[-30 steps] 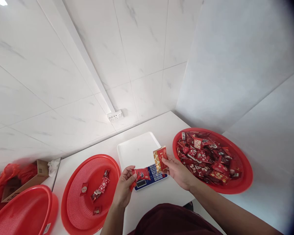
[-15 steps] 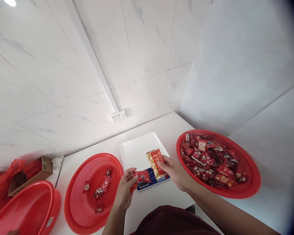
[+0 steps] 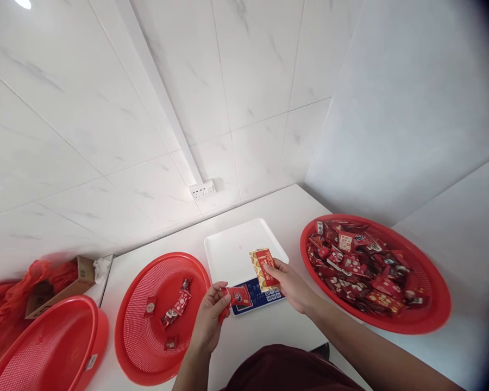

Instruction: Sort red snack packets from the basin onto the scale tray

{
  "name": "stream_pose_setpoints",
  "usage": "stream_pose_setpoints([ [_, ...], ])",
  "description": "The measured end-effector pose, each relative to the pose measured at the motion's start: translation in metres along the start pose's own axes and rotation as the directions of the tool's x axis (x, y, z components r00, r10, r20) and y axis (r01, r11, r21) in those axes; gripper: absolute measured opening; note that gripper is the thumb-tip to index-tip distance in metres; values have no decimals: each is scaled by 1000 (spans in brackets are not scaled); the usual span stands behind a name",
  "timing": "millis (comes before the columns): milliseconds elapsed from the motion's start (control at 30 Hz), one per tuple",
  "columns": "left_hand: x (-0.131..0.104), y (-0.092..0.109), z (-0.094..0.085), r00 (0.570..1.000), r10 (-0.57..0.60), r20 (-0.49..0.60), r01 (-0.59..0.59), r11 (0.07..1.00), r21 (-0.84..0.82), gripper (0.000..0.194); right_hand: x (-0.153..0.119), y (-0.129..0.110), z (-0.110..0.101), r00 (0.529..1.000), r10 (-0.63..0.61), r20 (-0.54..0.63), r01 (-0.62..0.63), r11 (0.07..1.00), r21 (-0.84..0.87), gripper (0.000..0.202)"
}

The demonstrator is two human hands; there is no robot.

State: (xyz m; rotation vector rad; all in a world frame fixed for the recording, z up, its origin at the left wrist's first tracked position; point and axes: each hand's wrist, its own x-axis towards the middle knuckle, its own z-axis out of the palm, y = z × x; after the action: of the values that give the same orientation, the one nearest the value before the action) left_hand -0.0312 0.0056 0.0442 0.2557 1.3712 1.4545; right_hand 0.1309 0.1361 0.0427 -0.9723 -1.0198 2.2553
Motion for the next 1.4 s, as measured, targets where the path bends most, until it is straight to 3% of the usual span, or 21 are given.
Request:
stream_pose_setpoints([
  [233,0,0,-8,1000,-1,18,0,1000,30,35,36,11,-4,1000,9,-28,-11,997,-78,41],
  [333,0,-2,-12,999,1,38,-2,1000,27,33,43,15,-9,980,-34,-196,-21,962,-273,59],
  [400,0,-4,-14,999,-2,47,1,1000,24,32,42,21,-15,970,-74,-232,-17,930,-367,61],
  [467,0,-6,-14,998,-11,61,9,1000,30,31,35,30,-19,985,-30,-170,-38,922,-386,52],
  [533,-1,-8,-11,997,-19,79,16,999,39,29,23,36,-18,991,108,-84,-132,917,-377,43],
  [633,-4,-13,-4,994,-29,102,24,999,41,32,5,40,-11,939,320,125,-267,909,-321,42],
  [733,-4,-17,4,990,-41,135,36,999,39,40,-6,38,-5,894,362,263,-304,923,-238,41],
  [900,-2,-24,13,989,-66,131,51,992,112,48,-7,31,-6,950,257,180,-200,938,-283,41],
  [1067,-2,-30,20,989,-94,116,77,987,144,39,-8,27,-2,984,105,144,-39,915,-401,41],
  [1400,-1,-26,21,995,-10,95,-6,987,161,34,-12,26,1,966,164,198,-86,932,-352,34],
])
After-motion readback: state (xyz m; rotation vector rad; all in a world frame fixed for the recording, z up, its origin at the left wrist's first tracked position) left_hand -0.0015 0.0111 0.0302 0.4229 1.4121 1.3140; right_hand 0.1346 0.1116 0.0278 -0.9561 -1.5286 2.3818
